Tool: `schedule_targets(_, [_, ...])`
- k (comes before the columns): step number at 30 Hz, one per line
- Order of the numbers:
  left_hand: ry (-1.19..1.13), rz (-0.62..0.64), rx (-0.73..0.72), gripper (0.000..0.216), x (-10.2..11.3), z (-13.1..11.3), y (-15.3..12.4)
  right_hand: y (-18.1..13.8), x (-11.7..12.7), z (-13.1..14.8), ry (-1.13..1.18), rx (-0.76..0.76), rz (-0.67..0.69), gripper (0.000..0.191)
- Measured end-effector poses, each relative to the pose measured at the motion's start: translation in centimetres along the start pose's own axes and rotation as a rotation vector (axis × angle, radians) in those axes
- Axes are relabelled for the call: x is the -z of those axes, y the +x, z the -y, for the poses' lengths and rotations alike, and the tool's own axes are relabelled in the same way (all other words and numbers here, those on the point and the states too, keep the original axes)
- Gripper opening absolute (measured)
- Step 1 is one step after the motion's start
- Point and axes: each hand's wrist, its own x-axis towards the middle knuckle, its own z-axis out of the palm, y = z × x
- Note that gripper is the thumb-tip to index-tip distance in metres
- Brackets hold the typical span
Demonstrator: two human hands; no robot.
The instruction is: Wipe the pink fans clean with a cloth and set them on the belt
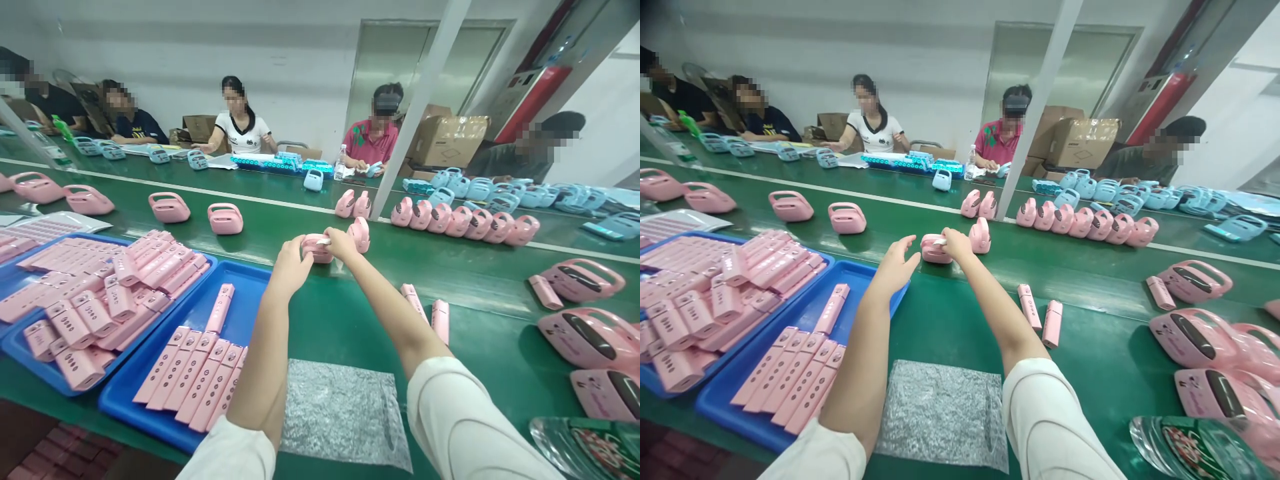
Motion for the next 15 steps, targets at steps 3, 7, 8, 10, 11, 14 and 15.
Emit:
schedule_targets(3, [0.095, 0.077, 0.026, 0.063, -0.5, 0.2, 0.1, -2.8, 0.9, -0.1, 0.013, 0.005, 0.028, 0.025])
schedule_targets(7, [0.163, 0.235, -0.009, 0.061, -1.9, 0.3, 0.6, -8.0, 2.5, -0.4, 0.100, 0.042, 0.063, 0.023])
schedule_targets(8, [0.172, 0.295, -0.036, 0.055, -2.3, 0.2, 0.6, -9.3, 2.8, -0.6, 0.126, 0.056, 0.093, 0.024])
schedule_targets(10, [0.184, 0.413, -0.096, 0.038, -2.9, -0.1, 0.5, -11.9, 3.6, -1.5, 0.166, 0.076, 0.167, 0.027])
schedule_targets(11, [0.187, 0.456, -0.124, 0.031, -3.1, -0.2, 0.4, -13.0, 4.0, -2.2, 0.173, 0.067, 0.191, 0.028])
schedule_targets(14, [0.159, 0.524, -0.196, 0.031, -3.5, -0.6, 0.2, -15.7, 5.0, -5.6, 0.101, -0.098, 0.144, 0.037])
schedule_targets(15, [0.133, 0.539, -0.219, 0.035, -3.5, -0.6, 0.2, -16.4, 5.3, -7.0, 0.045, -0.202, 0.103, 0.043])
